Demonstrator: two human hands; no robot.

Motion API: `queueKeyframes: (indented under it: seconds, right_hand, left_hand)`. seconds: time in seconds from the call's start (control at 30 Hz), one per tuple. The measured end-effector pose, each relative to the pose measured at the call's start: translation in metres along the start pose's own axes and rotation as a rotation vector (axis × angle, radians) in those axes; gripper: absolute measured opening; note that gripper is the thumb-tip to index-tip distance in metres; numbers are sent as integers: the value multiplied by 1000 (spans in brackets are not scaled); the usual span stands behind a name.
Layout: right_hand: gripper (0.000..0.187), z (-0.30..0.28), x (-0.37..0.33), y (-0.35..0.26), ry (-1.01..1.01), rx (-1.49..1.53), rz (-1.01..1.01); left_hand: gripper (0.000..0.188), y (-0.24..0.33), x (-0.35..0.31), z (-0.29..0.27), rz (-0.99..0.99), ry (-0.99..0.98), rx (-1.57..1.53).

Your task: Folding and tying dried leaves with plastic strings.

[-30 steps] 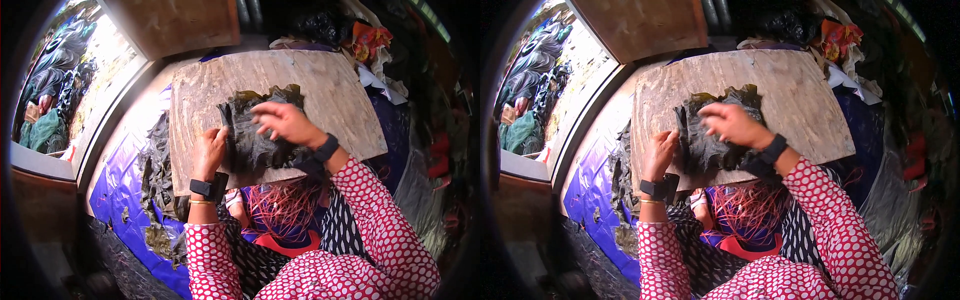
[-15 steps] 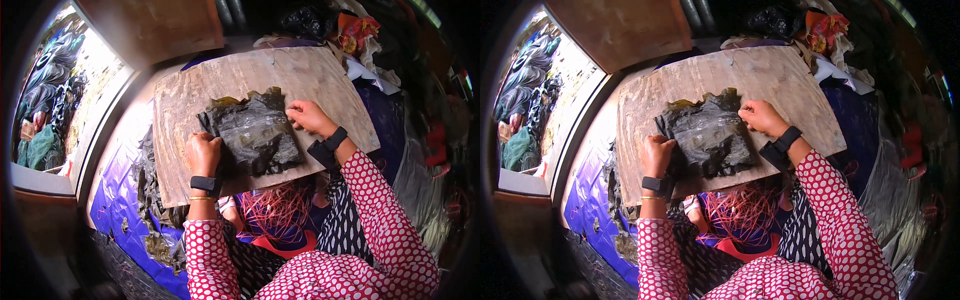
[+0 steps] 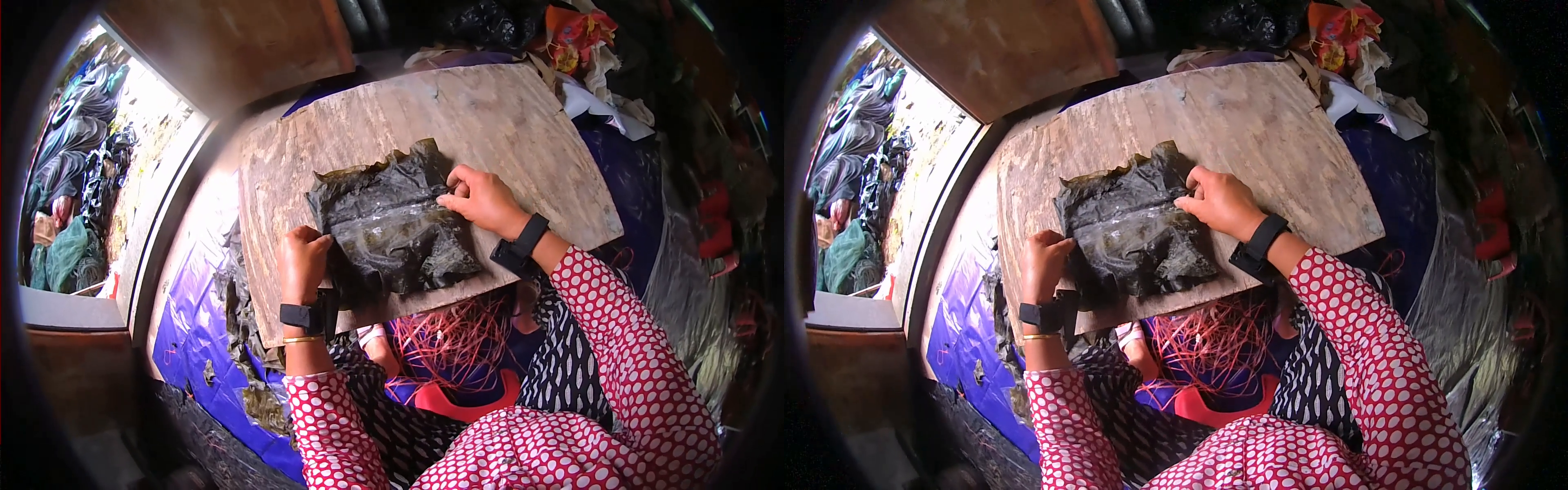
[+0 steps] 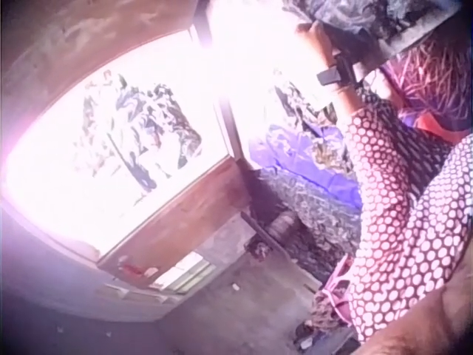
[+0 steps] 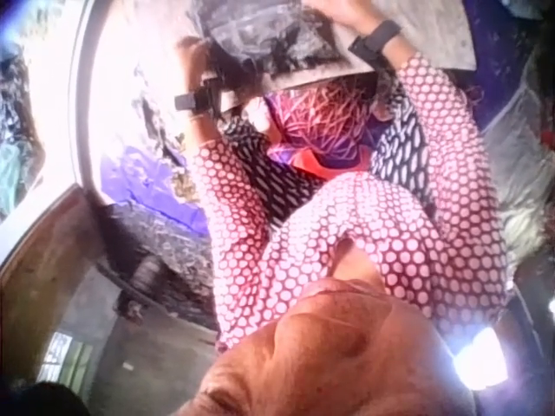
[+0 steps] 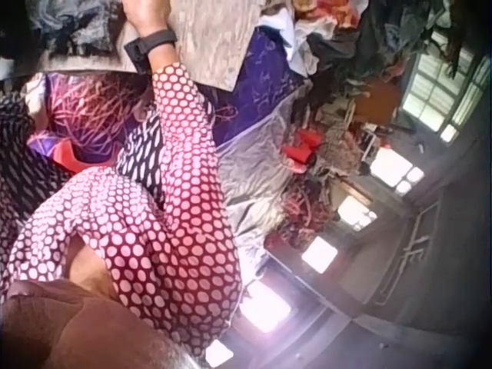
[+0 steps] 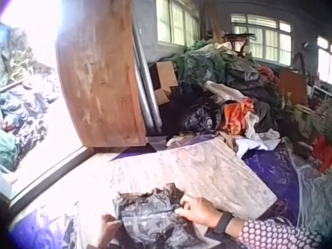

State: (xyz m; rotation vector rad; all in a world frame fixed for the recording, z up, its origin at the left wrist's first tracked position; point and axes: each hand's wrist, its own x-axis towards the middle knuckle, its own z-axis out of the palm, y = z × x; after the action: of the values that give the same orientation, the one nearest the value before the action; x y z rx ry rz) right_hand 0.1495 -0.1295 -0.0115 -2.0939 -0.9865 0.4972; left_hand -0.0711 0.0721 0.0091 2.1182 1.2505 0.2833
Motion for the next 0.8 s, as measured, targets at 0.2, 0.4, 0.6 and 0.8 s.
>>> queueKeyframes:
  seconds: [0.2, 0.4, 0.6, 0.8]
  right_hand:
    - [37, 1, -1, -7, 44, -110, -34]
    - [31, -4, 1, 1, -105, 126, 77]
    - [25, 3, -30, -9, -310, 515, 313]
    - [15, -4, -65, -22, -400, 489, 307]
  left_hand:
    - [25, 5, -3, 3, 49, 75, 177]
    - [31, -4, 9, 13, 45, 30, 100]
    - [25, 13, 29, 17, 208, 192, 116]
    - [25, 46, 36, 33, 350, 397, 250]
